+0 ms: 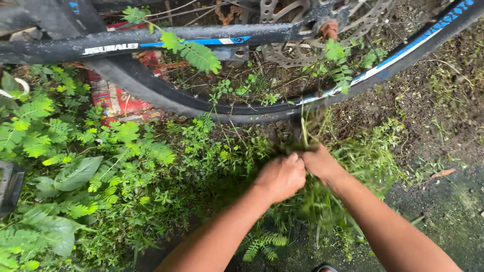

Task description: Weeding small plants and grass growing around a parked bicycle in an outdoor area.

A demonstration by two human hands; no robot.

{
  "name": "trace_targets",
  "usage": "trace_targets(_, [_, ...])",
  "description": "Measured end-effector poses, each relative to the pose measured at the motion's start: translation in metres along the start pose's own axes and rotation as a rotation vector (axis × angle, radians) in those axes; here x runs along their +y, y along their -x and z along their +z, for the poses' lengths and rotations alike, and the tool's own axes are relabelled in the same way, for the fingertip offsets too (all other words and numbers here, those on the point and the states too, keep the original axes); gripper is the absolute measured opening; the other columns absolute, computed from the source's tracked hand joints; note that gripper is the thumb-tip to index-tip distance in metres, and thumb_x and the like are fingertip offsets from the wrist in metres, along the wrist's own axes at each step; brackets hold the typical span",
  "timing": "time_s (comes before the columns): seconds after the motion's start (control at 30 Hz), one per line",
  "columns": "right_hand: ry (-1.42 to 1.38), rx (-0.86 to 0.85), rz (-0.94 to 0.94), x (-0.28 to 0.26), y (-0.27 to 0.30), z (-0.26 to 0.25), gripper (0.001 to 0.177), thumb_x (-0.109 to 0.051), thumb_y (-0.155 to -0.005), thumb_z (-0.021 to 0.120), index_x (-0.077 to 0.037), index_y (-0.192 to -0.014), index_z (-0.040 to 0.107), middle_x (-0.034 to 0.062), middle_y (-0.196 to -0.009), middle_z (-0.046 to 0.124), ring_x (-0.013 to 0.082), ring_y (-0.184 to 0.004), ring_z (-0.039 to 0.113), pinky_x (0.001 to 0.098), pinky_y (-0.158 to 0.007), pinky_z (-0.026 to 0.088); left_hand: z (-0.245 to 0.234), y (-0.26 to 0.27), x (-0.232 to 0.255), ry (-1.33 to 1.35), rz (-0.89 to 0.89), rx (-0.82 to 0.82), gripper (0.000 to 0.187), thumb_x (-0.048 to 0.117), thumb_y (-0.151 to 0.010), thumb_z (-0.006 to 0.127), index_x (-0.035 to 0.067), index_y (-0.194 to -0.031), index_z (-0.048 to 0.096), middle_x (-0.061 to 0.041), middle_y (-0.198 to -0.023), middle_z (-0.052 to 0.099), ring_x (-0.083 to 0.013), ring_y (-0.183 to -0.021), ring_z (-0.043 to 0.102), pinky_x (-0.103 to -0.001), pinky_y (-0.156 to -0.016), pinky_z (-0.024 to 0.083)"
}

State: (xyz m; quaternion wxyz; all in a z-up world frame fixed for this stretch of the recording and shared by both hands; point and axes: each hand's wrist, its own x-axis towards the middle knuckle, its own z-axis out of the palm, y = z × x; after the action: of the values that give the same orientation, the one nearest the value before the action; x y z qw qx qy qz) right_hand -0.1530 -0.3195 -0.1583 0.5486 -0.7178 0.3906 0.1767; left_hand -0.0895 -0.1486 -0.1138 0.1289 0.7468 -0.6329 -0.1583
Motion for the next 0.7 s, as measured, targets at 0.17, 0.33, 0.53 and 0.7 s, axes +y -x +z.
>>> trace_targets(0.17, [0.070, 0.034, 0.199, -0.038, 0.044, 0.000, 0.041, -0.036, -0.091, 0.076, -0.002, -0.114, 0.077, 0.0142, -0.102, 0.071, 0.0214, -0.090, 0.062, 0.0374, -0.081, 0.051, -0.017, 0.028, 0.027, -0.140, 0.078, 0.028, 0.016, 0.011, -0.088, 0.064, 0.002, -0.084, 0.077, -0.016, -0.096, 0.072, -0.0265, -0.097, 0.067, -0.037, -0.086, 0.061])
trace_targets(0.33, [0.110, -0.252, 0.102, -0.032, 0.038, -0.002, 0.040, -0.033, -0.086, 0.071, -0.009, -0.115, 0.083, 0.0145, -0.105, 0.084, 0.0224, -0.092, 0.072, 0.0364, -0.088, 0.056, -0.037, 0.041, 0.033, -0.244, 0.056, 0.035, 0.014, 0.009, -0.087, 0.064, 0.003, -0.084, 0.077, -0.015, -0.093, 0.071, -0.0286, -0.100, 0.067, -0.037, -0.097, 0.058])
trace_targets(0.53, [0.226, -0.117, 0.037, -0.057, 0.059, -0.005, 0.032, -0.026, -0.091, 0.068, -0.009, -0.117, 0.079, 0.0064, -0.102, 0.082, 0.0168, -0.091, 0.073, 0.0305, -0.088, 0.054, -0.072, 0.088, 0.015, 0.402, -0.134, 0.047, 0.029, 0.014, -0.096, 0.054, -0.003, -0.112, 0.071, -0.027, -0.136, 0.058, -0.0376, -0.120, 0.060, -0.047, -0.098, 0.053])
trace_targets(0.7, [0.214, 0.140, -0.005, -0.073, 0.064, -0.016, 0.032, -0.030, -0.100, 0.063, -0.002, -0.105, 0.077, 0.0118, -0.080, 0.070, 0.0213, -0.066, 0.051, 0.0380, -0.061, 0.042, -0.088, 0.150, -0.024, 0.193, -0.017, 0.044, 0.034, 0.032, -0.092, 0.058, 0.005, -0.109, 0.071, -0.020, -0.134, 0.058, -0.0448, -0.133, 0.046, -0.067, -0.112, 0.024])
